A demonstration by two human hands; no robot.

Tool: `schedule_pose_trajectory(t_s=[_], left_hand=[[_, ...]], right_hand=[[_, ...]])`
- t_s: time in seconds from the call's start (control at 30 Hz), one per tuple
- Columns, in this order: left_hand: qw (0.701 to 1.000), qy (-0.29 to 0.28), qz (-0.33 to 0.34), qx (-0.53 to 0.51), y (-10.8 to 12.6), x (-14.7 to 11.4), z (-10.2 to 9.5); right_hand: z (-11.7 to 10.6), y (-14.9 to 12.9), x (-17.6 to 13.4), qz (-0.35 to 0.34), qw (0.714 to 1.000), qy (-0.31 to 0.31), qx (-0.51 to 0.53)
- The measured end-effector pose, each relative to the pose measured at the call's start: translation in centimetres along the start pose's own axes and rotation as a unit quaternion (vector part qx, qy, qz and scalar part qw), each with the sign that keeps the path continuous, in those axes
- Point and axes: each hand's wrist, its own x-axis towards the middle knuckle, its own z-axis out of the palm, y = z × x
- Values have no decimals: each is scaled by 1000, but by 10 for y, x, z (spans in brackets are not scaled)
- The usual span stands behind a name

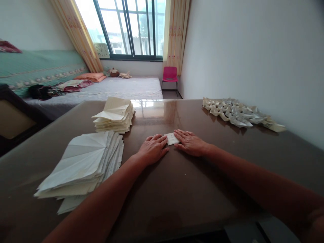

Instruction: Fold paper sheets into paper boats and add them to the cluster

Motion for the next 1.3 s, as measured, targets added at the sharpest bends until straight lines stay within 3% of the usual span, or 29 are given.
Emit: schedule_pose_trajectory(t_s=[0.2,0.4,0.63,0.77,0.83,0.93,1.03,1.3], left_hand=[[999,26,-37,1,2,4,9],[993,45,-97,-40,-5,1,13],[991,87,-75,-70,-10,1,8],[987,149,-15,-64,-6,1,-3],[987,149,21,-58,-4,0,-7],[991,112,47,-54,-3,-1,-7],[994,94,32,-51,-4,-2,-6],[994,73,65,-53,3,-2,-8]], right_hand=[[-17,-12,25,20,999,31,5],[-31,-9,48,19,999,8,50],[-42,-7,37,-43,982,117,142],[-40,-10,25,-97,952,215,194],[-34,-9,19,-114,943,238,204],[-22,-6,11,-131,944,228,199],[-17,-2,4,-144,950,204,187],[-27,12,-3,-186,962,101,175]])
